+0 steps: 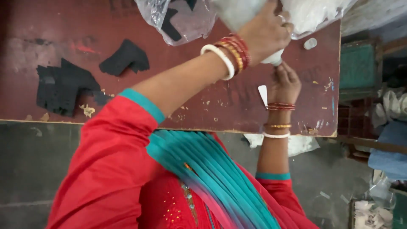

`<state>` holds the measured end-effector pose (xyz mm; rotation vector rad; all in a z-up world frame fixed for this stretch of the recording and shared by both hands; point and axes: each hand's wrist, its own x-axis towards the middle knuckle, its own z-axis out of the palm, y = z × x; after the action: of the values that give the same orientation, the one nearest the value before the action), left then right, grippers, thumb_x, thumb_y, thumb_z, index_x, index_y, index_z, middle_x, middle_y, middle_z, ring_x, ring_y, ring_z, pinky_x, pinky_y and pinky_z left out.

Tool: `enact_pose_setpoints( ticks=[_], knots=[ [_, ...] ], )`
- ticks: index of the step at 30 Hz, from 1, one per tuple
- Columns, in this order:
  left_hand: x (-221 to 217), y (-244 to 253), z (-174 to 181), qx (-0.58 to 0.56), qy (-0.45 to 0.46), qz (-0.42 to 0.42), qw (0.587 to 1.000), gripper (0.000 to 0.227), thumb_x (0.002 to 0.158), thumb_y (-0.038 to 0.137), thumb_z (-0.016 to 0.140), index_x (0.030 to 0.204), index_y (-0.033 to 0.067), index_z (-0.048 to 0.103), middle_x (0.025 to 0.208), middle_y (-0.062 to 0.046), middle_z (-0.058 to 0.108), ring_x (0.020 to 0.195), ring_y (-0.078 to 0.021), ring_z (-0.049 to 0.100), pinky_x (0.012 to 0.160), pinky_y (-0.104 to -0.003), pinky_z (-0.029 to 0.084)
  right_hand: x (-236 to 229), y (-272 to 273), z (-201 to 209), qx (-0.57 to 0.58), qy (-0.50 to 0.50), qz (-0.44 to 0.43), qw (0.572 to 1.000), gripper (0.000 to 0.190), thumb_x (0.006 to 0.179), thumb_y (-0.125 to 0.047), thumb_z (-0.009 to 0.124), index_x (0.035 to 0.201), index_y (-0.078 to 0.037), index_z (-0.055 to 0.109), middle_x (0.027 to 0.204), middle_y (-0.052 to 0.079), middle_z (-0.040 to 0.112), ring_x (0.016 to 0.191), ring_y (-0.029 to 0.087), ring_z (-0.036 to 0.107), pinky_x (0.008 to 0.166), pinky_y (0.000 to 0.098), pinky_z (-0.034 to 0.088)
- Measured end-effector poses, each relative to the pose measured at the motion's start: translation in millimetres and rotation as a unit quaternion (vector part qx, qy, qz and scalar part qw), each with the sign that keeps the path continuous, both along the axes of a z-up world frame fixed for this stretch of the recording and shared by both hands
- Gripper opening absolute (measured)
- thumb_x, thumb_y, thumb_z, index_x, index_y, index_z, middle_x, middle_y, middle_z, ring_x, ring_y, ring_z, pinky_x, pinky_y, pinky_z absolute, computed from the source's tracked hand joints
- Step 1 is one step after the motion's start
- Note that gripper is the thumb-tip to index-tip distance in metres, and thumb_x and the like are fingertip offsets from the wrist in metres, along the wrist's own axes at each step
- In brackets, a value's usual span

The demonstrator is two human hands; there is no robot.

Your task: The person separates a stack of black fabric pieces on a work table, handling them one by one and placing them into a plastic bag. The person also moves a white shoe last aside to access the workspace.

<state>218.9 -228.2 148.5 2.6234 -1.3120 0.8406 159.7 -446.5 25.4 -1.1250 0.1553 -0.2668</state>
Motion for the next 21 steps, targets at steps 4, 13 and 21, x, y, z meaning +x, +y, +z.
enact_pose_setpoints(
  ticks=[4, 13, 21],
  knots=[
    [2, -17, -2, 0.106, 0.007, 0.013, 0.994, 0.022, 0.103, 0.019, 0.064, 0.116, 0.0083, 0.077, 0.12, -0.006, 0.071, 0.126, -0.0268, 0.06, 0.113, -0.06, 0.034, 3, 2, -8, 0.108, 0.046, 0.01, 0.993, 0.025, 0.096, 0.004, 0.06, 0.118, 0.011, 0.068, 0.107, 0.015, 0.076, 0.089, 0.019, 0.073, 0.082, 0.0292, 0.061],
    [2, -26, -78, -0.355, 0.051, 0.082, 0.93, 0.082, 0.072, 0.027, 0.082, 0.146, 0.0179, 0.049, 0.132, -0.01, 0.06, 0.127, -0.0311, 0.055, 0.11, -0.052, 0.039, 25, 7, 184, -0.646, -0.296, -0.018, 0.703, 0.026, 0.089, 0.007, 0.066, 0.11, 0.001, 0.079, 0.105, 0.018, 0.076, 0.096, 0.025, 0.075, 0.087, 0.0381, 0.06],
    [15, -8, -105, -0.521, 0.17, 0.063, 0.834, 0.084, 0.065, 0.038, 0.085, 0.137, 0.0125, 0.05, 0.133, -0.016, 0.059, 0.116, -0.037, 0.065, 0.094, -0.045, 0.055, 87, 28, 188, -0.829, -0.325, 0.035, 0.454, 0.017, 0.084, -0.001, 0.067, 0.096, -0.005, 0.078, 0.096, 0.014, 0.073, 0.095, 0.033, 0.069, 0.095, 0.0425, 0.056]
  ],
)
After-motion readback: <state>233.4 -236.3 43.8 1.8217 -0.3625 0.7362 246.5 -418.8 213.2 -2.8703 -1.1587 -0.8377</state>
